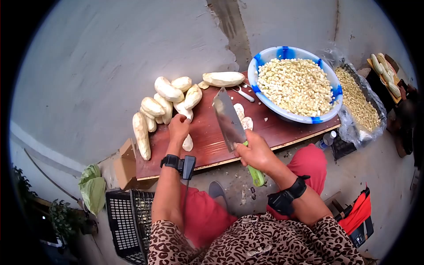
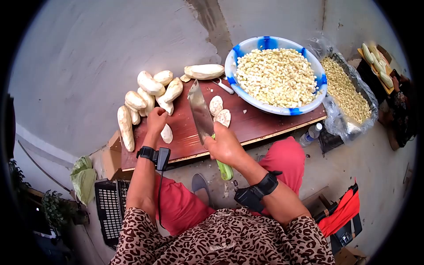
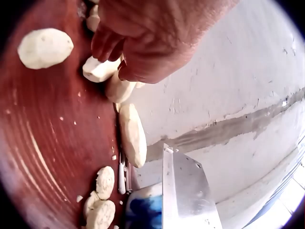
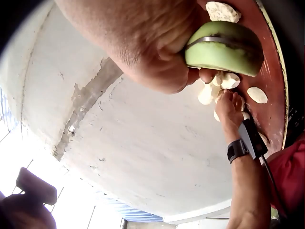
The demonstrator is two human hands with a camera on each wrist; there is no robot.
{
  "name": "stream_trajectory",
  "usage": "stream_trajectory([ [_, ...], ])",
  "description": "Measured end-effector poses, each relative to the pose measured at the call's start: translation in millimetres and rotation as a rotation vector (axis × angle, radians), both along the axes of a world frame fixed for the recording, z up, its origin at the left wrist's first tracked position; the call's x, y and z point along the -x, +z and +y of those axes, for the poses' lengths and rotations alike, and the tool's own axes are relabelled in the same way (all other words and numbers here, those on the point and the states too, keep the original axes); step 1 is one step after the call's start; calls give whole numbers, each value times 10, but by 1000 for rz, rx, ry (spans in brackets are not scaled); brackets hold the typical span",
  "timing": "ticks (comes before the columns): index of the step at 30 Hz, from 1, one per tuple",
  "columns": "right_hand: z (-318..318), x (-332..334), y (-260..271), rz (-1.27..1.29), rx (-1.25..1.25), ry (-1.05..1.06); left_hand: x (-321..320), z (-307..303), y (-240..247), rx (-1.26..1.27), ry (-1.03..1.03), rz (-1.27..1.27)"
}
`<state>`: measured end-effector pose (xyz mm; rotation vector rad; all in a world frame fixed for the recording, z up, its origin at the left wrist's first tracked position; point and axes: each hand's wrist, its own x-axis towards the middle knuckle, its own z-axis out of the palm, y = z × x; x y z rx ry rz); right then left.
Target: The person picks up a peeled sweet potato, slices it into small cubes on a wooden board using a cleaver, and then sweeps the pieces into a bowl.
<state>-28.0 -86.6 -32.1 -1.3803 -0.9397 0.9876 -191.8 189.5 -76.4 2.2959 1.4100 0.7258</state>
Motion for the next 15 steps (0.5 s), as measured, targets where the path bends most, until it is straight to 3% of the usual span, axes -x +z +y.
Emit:
stream_trajectory([
  [6,184,238,-250,-348,23,31,601,70,-363,124,46,268],
  [11,192,345,-184,-556,-74,27,580,-65,-439,89,-49,178],
  [15,209,371,-265,-670,95,37,416,-261,-514,218,-79,127],
])
